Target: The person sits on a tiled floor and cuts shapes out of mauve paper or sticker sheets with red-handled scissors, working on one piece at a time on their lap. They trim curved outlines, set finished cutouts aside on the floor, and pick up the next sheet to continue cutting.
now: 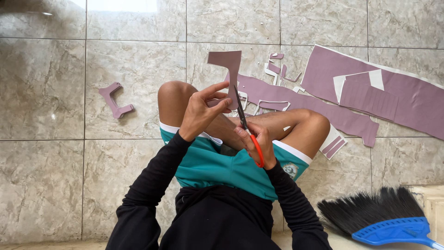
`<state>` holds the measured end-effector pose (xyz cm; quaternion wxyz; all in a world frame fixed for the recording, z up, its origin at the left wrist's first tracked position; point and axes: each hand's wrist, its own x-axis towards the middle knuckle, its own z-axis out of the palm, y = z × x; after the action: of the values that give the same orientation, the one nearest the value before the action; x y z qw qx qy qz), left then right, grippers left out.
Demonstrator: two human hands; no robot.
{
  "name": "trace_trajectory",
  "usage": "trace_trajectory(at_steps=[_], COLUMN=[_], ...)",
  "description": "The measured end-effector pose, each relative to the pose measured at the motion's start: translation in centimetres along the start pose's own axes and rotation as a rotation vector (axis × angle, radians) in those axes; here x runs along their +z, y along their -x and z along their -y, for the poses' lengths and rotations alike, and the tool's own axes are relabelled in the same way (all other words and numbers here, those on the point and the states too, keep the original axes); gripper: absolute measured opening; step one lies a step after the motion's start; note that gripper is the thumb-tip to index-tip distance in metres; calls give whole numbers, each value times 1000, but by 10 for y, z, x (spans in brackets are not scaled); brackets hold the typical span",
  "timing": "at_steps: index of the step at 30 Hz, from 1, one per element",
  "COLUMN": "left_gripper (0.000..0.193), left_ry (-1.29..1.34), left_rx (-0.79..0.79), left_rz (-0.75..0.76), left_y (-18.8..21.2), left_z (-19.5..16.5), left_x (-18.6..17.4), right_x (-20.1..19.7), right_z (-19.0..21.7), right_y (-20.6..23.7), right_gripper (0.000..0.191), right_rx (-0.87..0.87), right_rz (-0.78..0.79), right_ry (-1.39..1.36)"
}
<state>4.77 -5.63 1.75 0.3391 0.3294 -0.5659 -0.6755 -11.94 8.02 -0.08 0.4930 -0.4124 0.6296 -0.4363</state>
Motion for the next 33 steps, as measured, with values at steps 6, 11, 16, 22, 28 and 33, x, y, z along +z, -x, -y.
trace_trajectory(at_steps=[6,11,16,22,28,33], left_gripper=[33,32,35,40,35,37], left_ry=[-63,-133,69,312,-10,-18], left_rx=[19,44,-20,-124,140,143], left_rz=[-112,-84,-56,-42,-124,-191], left_y=[2,5,6,8,0,10], left_z=[6,5,7,16,19,19], left_x=[9,12,14,17,7,23], right_x=[4,3,2,11,12,13], right_z=[5,8,4,-5,-6,-10], right_y=[-5,-8,-5,-1,2,-6], right_gripper=[36,40,34,33,31,30], right_rx=[-47,-124,-49,33,23,-105], right_rz=[51,93,85,24,39,11], right_ry=[-41,-124,-195,-263,-172,-69])
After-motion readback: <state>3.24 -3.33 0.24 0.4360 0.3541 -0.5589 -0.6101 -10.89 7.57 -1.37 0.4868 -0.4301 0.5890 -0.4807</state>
